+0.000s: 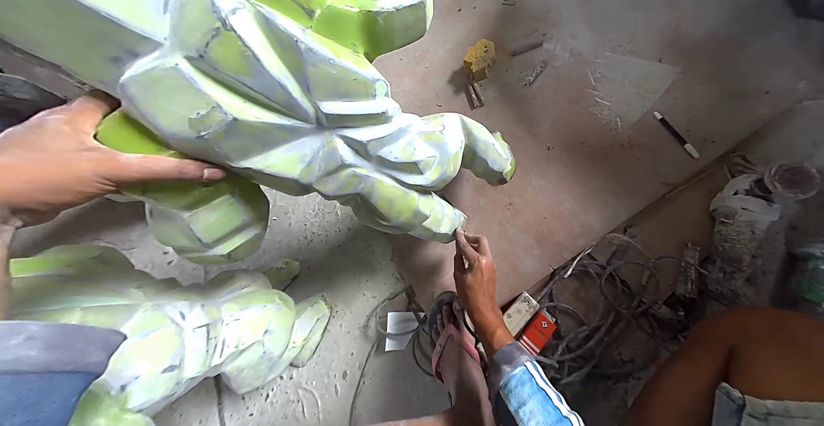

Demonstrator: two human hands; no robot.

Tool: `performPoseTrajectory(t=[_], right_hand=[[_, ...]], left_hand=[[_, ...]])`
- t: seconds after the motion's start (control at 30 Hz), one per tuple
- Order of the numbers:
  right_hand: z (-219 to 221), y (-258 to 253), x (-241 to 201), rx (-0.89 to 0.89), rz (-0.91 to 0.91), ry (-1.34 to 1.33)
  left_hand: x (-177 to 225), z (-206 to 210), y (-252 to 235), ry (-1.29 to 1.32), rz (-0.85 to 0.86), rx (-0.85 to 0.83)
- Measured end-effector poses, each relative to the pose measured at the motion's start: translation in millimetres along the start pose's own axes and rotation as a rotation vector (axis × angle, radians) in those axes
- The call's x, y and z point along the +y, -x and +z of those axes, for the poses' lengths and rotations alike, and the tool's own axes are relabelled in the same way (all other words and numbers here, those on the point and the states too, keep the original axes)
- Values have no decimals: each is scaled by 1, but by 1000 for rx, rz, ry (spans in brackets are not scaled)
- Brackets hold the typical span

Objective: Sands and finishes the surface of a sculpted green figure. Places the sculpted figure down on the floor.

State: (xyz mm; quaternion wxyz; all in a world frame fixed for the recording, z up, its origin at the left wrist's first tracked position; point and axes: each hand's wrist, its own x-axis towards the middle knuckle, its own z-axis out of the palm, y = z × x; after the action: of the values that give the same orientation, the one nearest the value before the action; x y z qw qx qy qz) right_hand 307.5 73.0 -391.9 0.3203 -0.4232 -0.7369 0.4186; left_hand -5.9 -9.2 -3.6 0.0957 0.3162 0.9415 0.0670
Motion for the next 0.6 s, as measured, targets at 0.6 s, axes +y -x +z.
performPoseTrajectory(t=[0.6], right_hand=[[-15,-42,-3,-62,54,181]], left_hand=[[4,-1,-4,-39,-11,20]])
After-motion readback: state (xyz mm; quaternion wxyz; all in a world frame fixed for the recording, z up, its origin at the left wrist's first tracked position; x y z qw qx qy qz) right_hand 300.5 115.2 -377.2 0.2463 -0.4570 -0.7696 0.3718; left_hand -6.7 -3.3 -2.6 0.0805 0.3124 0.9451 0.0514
